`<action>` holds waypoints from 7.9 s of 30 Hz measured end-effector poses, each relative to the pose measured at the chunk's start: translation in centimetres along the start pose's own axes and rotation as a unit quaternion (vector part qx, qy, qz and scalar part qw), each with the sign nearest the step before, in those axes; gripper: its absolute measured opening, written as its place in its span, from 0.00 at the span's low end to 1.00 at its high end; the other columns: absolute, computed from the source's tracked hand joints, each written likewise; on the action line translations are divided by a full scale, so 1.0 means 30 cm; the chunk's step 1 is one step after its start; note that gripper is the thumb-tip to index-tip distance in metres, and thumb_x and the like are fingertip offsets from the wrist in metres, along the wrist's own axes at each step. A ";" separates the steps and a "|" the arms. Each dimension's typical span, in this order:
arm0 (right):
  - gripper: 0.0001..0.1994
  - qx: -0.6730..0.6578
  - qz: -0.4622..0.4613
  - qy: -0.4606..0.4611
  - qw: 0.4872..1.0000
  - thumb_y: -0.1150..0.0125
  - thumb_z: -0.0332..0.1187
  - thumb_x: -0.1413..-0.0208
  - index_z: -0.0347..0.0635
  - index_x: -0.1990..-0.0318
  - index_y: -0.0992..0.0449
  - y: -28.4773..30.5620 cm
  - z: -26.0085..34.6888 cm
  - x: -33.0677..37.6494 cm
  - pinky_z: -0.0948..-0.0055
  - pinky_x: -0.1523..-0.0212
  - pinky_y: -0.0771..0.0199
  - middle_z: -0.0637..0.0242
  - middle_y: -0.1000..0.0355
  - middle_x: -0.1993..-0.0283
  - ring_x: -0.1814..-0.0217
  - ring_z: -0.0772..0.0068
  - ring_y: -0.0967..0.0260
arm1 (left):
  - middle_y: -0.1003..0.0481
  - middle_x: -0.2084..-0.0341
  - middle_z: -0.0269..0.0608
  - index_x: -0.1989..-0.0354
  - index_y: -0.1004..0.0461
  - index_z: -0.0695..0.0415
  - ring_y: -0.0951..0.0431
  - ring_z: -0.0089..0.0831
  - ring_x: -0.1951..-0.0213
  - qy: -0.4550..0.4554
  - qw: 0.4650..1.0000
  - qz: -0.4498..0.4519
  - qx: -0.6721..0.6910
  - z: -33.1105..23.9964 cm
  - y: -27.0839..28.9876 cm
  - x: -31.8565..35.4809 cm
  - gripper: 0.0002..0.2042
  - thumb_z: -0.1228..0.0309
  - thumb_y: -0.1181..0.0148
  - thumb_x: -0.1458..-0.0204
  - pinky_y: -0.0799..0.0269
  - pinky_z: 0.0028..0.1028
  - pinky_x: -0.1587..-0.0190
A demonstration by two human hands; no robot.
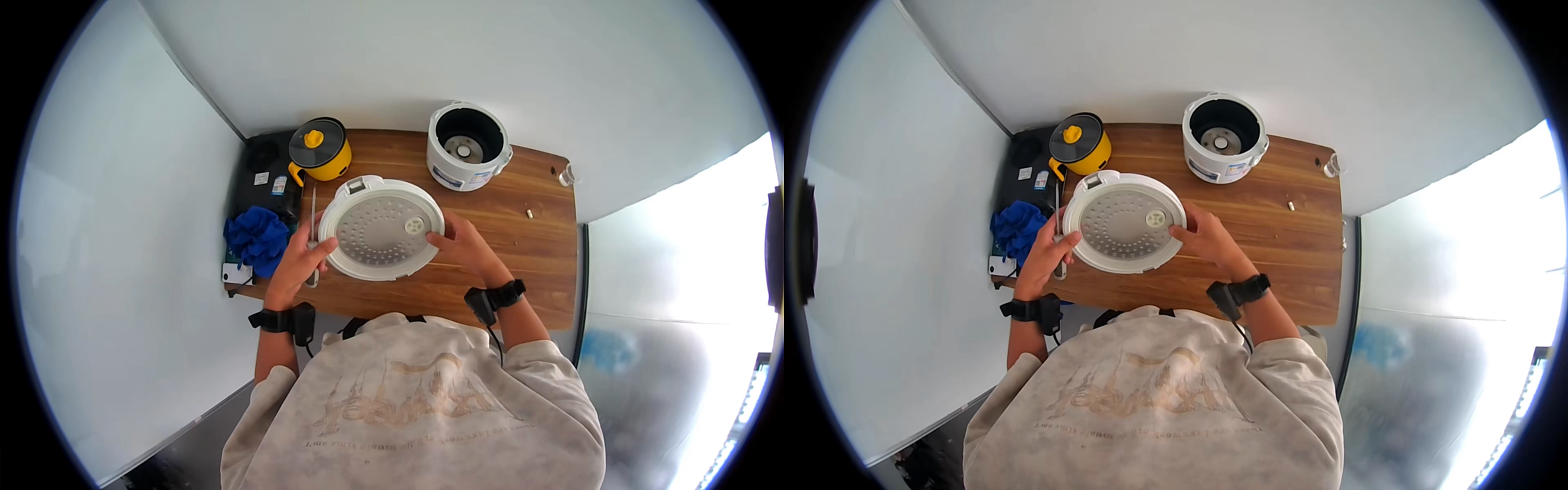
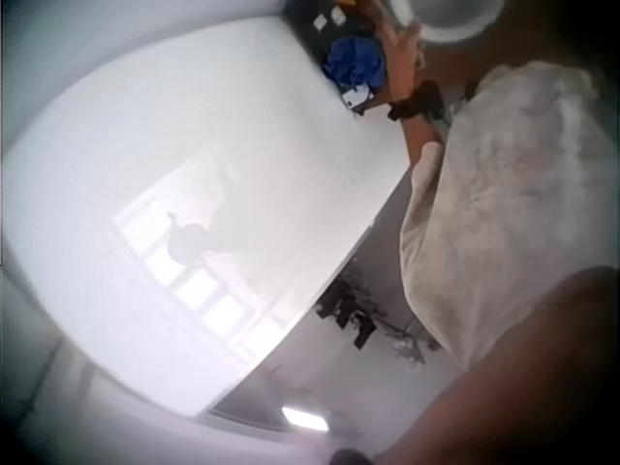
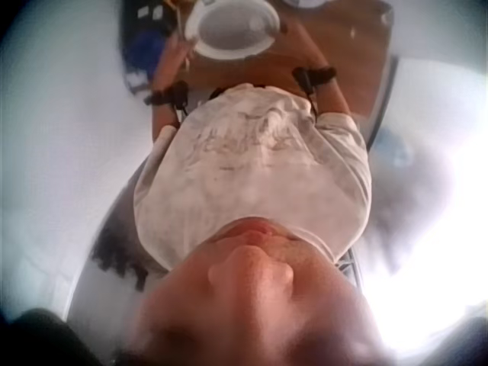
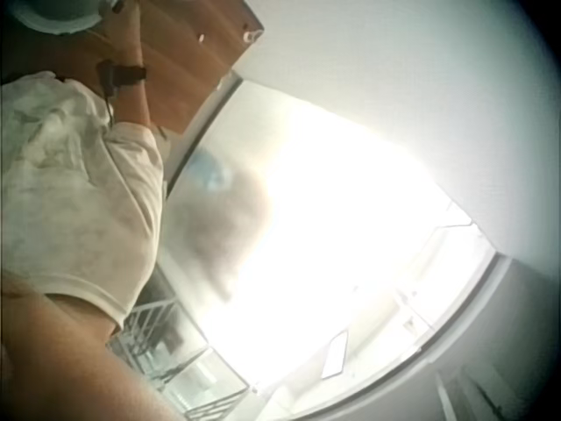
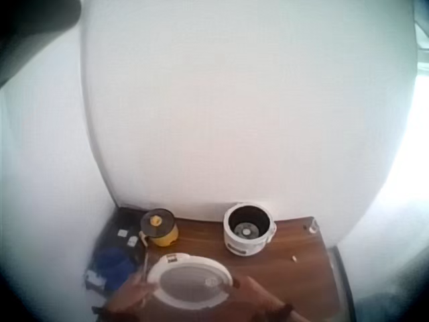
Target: The person uses a screwdriver to remove screws from a white plastic lid and separates its components on a wooden table. They then place the disassembled parts and a small white plastic piece on the table.
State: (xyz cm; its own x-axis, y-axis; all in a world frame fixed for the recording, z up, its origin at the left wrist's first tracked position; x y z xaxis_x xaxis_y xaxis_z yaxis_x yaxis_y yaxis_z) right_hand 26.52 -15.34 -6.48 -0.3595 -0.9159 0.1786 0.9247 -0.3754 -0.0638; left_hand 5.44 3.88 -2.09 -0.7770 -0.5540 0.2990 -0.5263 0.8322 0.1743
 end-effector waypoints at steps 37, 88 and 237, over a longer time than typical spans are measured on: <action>0.33 0.130 -0.011 -0.193 0.972 0.44 0.29 0.45 0.42 0.31 0.46 0.031 -0.687 -0.122 0.64 0.60 0.21 0.50 0.25 0.54 0.61 0.58 0.23 | 0.32 0.77 0.31 0.55 0.30 0.55 0.33 0.19 0.81 0.325 0.943 0.020 0.064 0.822 -0.103 -0.256 0.18 0.51 0.48 0.38 0.30 0.23 0.80; 0.08 0.457 0.105 0.091 0.879 0.42 0.26 0.59 0.32 0.69 0.28 -0.308 -0.353 -0.116 0.51 0.59 0.26 0.43 0.27 0.70 0.64 0.41 0.27 | 0.35 0.75 0.24 0.45 0.31 0.55 0.37 0.14 0.79 0.201 0.961 0.097 0.164 0.595 -0.196 -0.227 0.23 0.56 0.38 0.44 0.35 0.19 0.77; 0.16 0.229 -0.173 -0.200 0.937 0.45 0.44 0.42 0.39 0.57 0.25 -0.050 -0.502 0.213 0.54 0.60 0.27 0.50 0.23 0.63 0.60 0.44 0.26 | 0.34 0.40 0.43 0.34 0.44 0.48 0.27 0.43 0.45 0.316 0.913 0.107 0.237 0.694 -0.379 -0.584 0.30 0.42 0.70 0.36 0.31 0.52 0.44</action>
State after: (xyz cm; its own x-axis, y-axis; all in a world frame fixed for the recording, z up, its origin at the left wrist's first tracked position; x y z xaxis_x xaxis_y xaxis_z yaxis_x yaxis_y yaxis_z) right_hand 20.94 -22.78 -20.04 -0.6573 -0.5891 0.4700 0.7506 -0.4562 0.4780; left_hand 17.86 3.67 -28.84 -0.6040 -0.1331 0.7858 -0.5925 0.7344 -0.3311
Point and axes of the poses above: each hand's wrist, its own x-axis away from the middle knuckle, its own y-axis out of the back of the hand, z = x × y, the point moved 7 cm from there along -x, towards the middle knuckle
